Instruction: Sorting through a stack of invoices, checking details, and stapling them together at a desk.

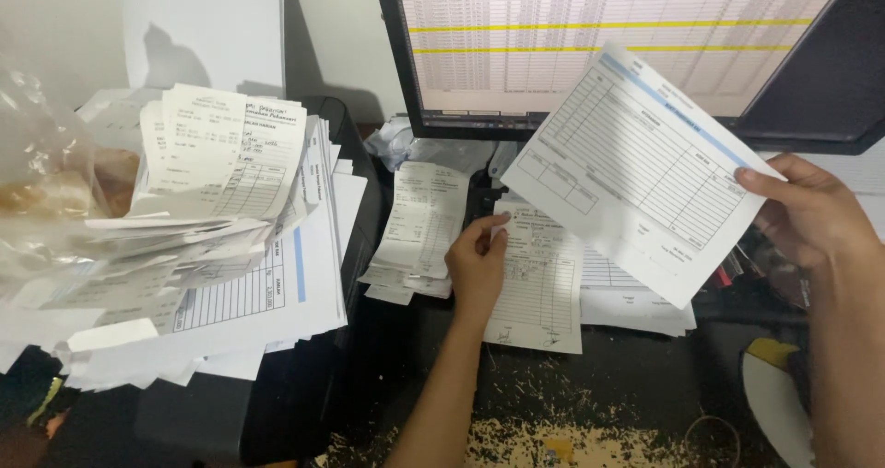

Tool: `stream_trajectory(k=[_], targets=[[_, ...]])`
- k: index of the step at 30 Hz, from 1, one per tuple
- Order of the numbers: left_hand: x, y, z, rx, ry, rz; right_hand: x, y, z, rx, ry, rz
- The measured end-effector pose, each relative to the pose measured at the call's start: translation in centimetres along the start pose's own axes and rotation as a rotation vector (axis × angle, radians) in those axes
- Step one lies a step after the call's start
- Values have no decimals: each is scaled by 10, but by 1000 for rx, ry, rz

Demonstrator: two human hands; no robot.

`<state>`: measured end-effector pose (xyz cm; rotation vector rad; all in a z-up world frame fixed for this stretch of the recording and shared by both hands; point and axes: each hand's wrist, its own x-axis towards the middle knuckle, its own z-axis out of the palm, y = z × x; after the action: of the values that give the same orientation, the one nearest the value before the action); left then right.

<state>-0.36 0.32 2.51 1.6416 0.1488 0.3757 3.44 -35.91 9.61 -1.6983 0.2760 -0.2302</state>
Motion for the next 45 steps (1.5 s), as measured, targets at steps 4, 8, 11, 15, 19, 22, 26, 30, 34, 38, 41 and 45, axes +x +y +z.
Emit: stream_trajectory(k=[4,8,11,15,19,22,26,30,34,38,41,45], targets=[[-1,7,-3,31,-10,-52,0,0,0,-11,-20,33],[3,0,-9,-90,-54,-76,0,6,-5,-138,-130,221],[10,-9,-7,-290,-105,-153,0,17,-5,-245,-229,299],[9,-18,2,-345,-125,-225,14,38,2,-236,-366,234],[8,-26,11,-376,-105,-193,-9,2,26,-387,-350,242],[5,-30,13,-386,-102,-148,-7,6,28,-361,-410,259],[5,-43,18,-410,-66,-129,-3,10,25,-520,-481,181],[0,-35,17,-305,11,-41,6,21,27,-756,-275,-69],[-2,-6,19,-42,65,-222,3,14,43,-987,-237,-280],[-4,-19,18,16,61,-141,7,22,50,-1096,-247,-355],[-3,-25,19,15,59,-119,11,24,53,-1214,-259,-287],[-8,-16,19,32,71,-106,8,20,55,-1270,-265,-256]])
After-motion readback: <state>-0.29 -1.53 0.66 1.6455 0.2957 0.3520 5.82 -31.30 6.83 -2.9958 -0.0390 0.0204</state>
